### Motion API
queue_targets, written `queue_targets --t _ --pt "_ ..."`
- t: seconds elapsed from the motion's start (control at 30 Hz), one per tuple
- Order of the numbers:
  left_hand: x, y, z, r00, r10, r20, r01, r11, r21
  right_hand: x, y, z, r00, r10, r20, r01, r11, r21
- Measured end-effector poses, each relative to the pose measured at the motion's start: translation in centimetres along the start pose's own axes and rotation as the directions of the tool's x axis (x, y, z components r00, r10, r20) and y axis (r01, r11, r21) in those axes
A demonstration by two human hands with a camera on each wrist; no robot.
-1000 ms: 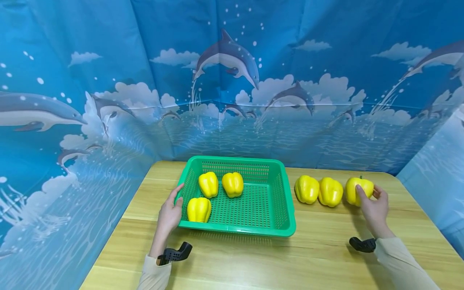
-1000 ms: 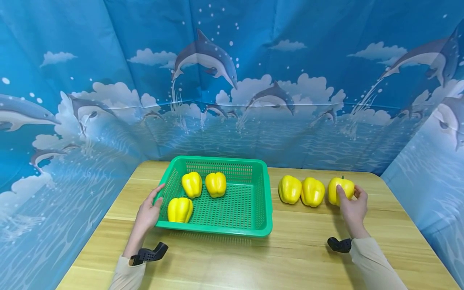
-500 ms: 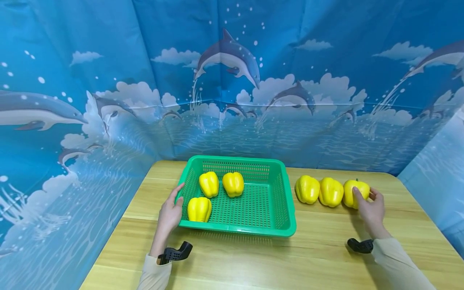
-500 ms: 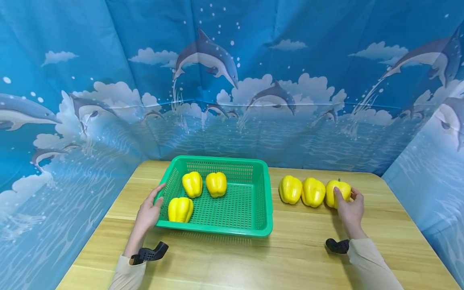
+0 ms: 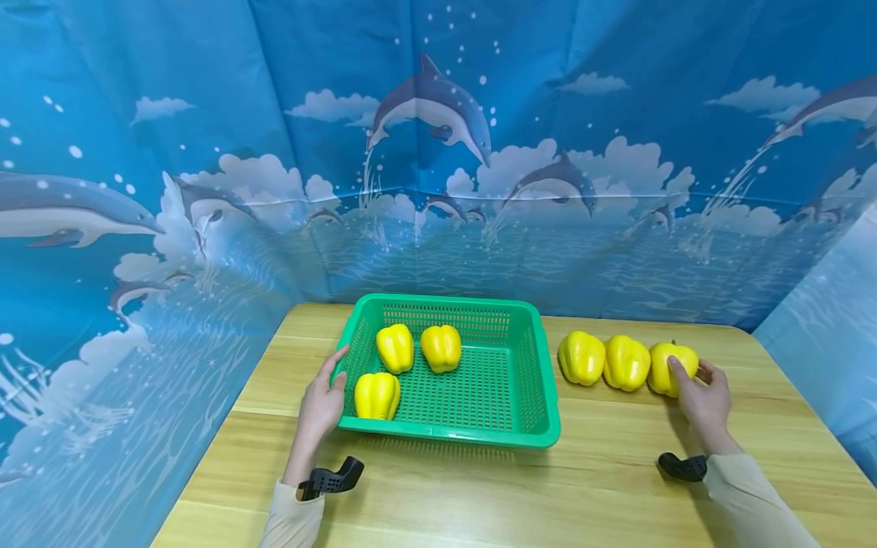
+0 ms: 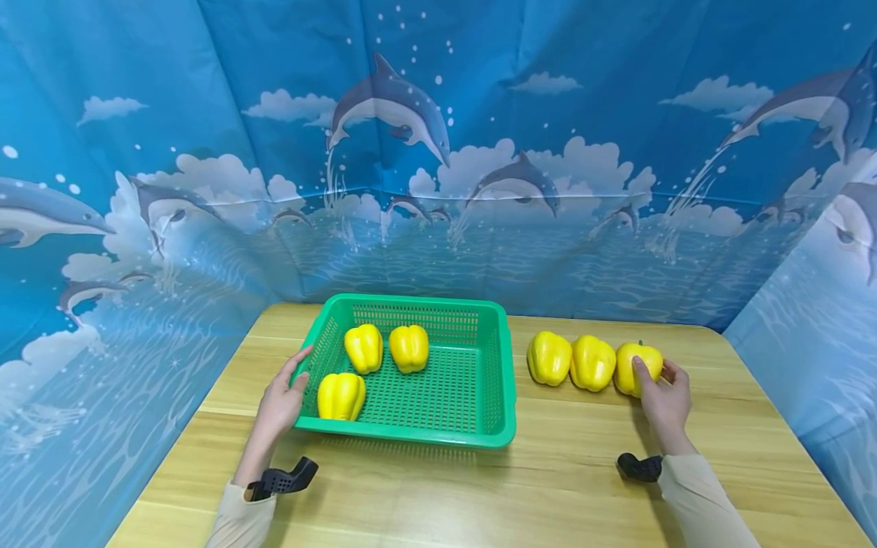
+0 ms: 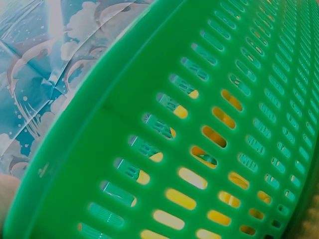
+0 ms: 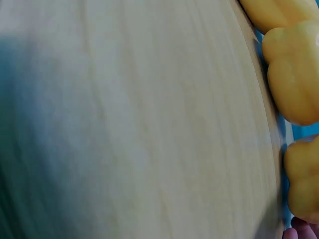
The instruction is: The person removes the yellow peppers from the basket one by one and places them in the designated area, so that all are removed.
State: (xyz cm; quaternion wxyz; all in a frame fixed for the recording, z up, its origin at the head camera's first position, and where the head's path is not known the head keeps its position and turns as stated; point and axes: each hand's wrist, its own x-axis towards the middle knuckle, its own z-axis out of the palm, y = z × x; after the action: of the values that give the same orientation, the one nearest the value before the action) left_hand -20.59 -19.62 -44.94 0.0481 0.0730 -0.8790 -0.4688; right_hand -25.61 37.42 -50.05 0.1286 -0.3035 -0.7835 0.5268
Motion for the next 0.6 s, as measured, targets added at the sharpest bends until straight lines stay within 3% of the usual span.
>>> queue_targets --t 0.6 --pt "0.03 -0.11 -0.02 1.0 -0.001 -0.003 0.001 1.0 0.007 -0.2 0.37 -0.23 1.0 -0.013 0.026 0.013 1.0 0.002"
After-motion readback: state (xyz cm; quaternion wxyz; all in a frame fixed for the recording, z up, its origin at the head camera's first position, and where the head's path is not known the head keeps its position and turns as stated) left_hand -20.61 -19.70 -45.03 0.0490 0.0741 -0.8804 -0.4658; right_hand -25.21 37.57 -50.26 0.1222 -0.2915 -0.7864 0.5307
